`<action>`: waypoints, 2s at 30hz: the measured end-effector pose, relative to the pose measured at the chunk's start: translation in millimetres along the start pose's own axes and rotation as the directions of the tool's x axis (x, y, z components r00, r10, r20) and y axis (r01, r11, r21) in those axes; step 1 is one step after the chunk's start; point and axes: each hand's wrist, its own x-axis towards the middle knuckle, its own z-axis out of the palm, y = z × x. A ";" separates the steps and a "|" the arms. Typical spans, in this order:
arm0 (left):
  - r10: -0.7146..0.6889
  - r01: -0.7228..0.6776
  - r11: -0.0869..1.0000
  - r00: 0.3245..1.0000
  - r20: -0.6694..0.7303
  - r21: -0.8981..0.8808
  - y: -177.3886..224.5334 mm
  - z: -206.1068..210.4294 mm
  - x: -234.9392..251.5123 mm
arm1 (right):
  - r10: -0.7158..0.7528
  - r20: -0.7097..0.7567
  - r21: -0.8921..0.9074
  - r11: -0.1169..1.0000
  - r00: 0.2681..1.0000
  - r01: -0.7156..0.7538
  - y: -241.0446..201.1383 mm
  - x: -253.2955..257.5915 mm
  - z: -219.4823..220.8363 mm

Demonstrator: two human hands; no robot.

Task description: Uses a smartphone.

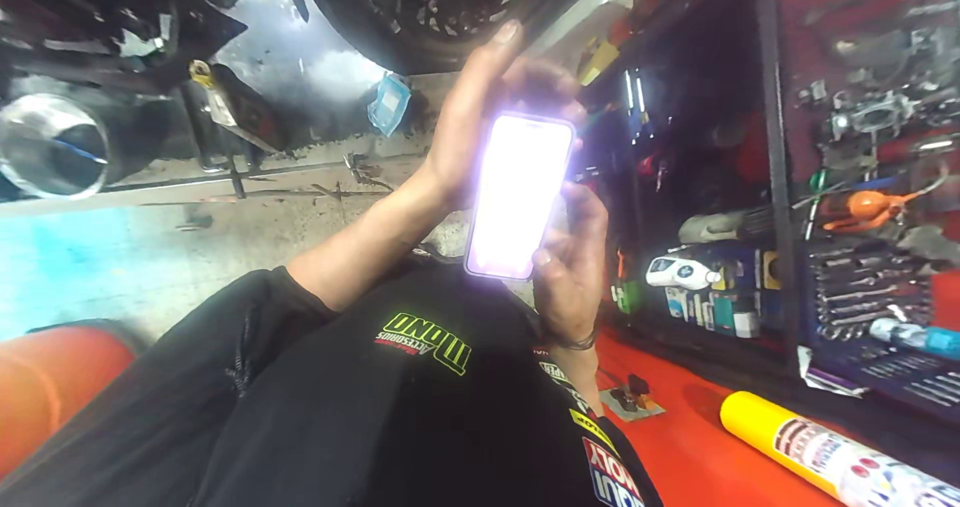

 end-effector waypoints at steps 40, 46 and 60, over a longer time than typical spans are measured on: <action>-0.027 0.027 0.999 0.999 -0.024 -0.018 -4.9 -7.9 18.5 | 0.029 -0.001 -0.012 1.000 1.000 -0.029 1.1 13.7 -7.3; -0.024 0.024 1.000 1.000 -0.009 -0.014 -5.8 -12.8 24.0 | 0.025 0.003 -0.028 0.999 1.000 -0.025 3.4 18.9 -8.9; -0.044 0.044 0.999 0.999 -0.017 -0.006 -11.3 -13.2 33.0 | 0.045 -0.135 -0.086 0.995 0.990 -0.057 6.0 25.2 -8.3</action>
